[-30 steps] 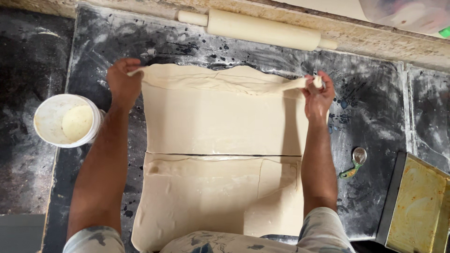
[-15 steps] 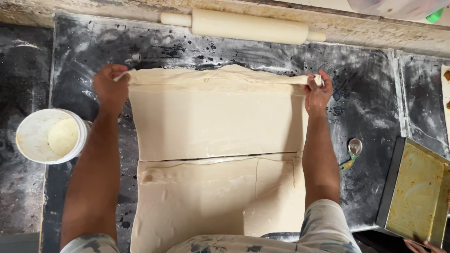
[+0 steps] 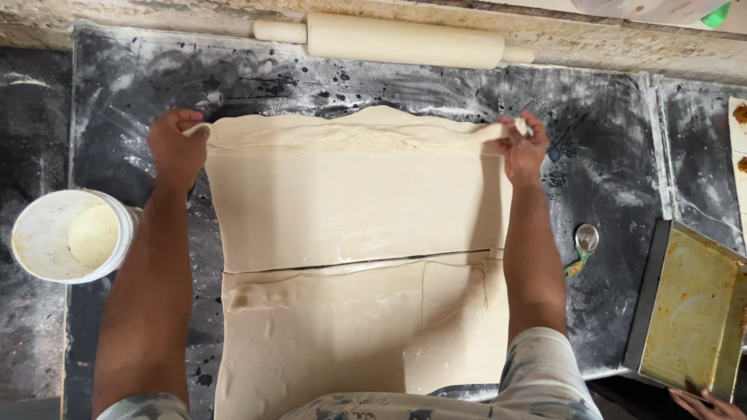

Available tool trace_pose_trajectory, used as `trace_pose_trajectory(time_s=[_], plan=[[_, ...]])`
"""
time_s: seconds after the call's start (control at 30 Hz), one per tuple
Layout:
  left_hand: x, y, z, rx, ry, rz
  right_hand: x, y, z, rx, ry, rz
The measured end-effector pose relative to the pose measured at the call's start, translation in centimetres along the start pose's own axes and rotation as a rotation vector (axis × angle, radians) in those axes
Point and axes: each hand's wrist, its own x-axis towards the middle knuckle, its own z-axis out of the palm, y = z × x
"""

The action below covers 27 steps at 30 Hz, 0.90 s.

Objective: The person cuts large sheets of dough using a manual cutter, places smaller portions of dough onto the sheets, and folds the edges to align the layers on a floured worktable.

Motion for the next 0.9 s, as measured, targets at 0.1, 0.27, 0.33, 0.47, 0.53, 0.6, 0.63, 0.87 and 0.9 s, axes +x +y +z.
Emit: trace_pose_trajectory(time_s=[0.1,0.27,0.33,0.47,0.53,0.6,0.63,0.87,0.9], plan=[[0.1,-0.3,0.6,0.172,-0.004,0.172,1.0,2.0,-1.2,0.018,-0.016,-0.018],[-0.5,1.7,1.5,0.117,-0.008,0.142,1.9,2.1,-3.7,-0.223,-0.007,-0.264],[-0.7,2.0,1.8,0.117,-0.002,0.031,2.2,2.1,-4.4,-0.459,0.02,-0.279],[-1.5,0.3,2.8,0.326,0.022,0.158,2.2,3.8,-5.1,-1.119,0.115,-0.56],[-2.1,-1.4,3.5,0.483,0.068,0.416,1.9,5.0,-4.9,-1.267,0.183,-0.634],[-2.8,-2.9,4.2,0.575,0.028,0.523,1.0,5.9,-4.1,-1.285,0.262,-0.403],[-3.0,-3.5,4.5,0.588,-0.033,0.501,0.3,5.9,-3.5,-1.39,0.117,-0.404],[-3.6,-2.8,4.6,0.725,-0.246,0.415,-5.0,0.5,4.6,-1.797,-0.282,0.183],[-3.8,-2.1,4.5,0.745,-0.28,0.384,-5.7,-0.1,5.9,-1.834,-0.285,0.251]])
